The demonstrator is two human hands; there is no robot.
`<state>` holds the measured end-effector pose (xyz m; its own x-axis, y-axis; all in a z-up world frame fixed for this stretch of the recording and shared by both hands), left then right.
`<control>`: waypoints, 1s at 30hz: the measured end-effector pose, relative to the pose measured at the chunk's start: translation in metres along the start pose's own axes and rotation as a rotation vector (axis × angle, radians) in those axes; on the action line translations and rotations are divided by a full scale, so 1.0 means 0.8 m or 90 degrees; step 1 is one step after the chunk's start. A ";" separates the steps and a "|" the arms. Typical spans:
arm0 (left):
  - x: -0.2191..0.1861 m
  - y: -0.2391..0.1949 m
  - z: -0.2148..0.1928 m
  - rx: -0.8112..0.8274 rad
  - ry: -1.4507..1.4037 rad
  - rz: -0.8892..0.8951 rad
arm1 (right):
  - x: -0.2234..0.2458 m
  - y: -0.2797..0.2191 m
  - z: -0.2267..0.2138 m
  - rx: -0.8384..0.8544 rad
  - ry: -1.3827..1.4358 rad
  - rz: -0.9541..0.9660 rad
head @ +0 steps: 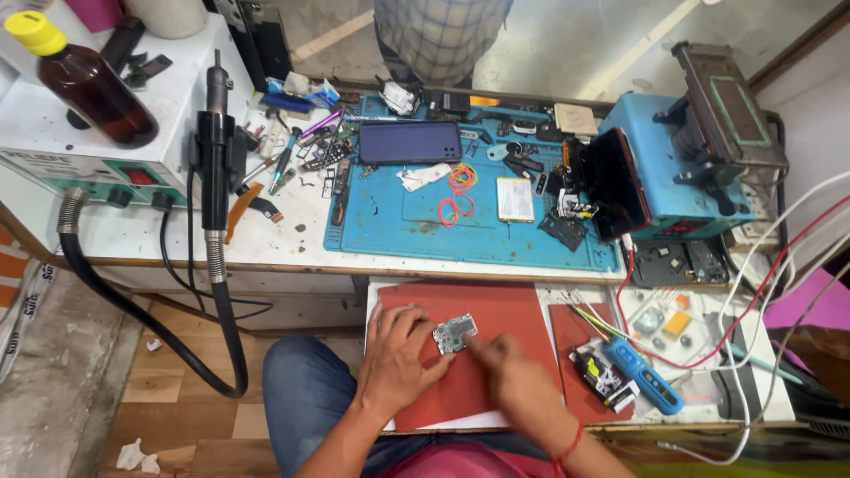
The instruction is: The person cleans a small electronic component on a red mat using a toothbrush and a hot air gun. They repeatedly scrub the component with the toothbrush and then use the hot air gun to blow away debris.
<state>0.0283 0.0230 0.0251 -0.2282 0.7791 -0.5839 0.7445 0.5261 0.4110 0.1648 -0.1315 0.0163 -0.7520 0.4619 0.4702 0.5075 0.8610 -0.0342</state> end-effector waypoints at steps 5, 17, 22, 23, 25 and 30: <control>-0.001 -0.001 0.002 -0.048 0.003 0.016 | -0.005 0.008 -0.004 -0.025 -0.015 -0.065; -0.003 -0.010 0.004 -0.028 0.000 0.009 | 0.010 -0.011 -0.005 -0.046 -0.052 -0.035; 0.004 0.000 0.005 -0.032 0.013 0.012 | 0.018 0.004 -0.009 -0.007 0.013 -0.100; 0.003 -0.002 0.007 -0.039 0.018 0.011 | 0.015 0.001 -0.013 -0.035 0.007 -0.059; 0.003 -0.008 0.012 -0.023 0.017 0.005 | 0.010 -0.004 -0.018 -0.085 -0.005 0.017; 0.008 -0.010 0.011 -0.015 0.010 0.009 | 0.012 -0.004 -0.007 -0.042 0.003 -0.049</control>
<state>0.0268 0.0211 0.0116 -0.2283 0.7915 -0.5669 0.7322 0.5234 0.4359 0.1583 -0.1313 0.0254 -0.7877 0.3940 0.4736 0.4754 0.8777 0.0607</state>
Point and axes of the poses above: each hand's wrist, its own y-axis towards the middle knuckle, its own z-axis out of the palm, x = y × z, the point moved 4 cm from there along y, towards the middle knuckle, and after that the axes turned 7 degrees about -x, right-handed, at the moved point
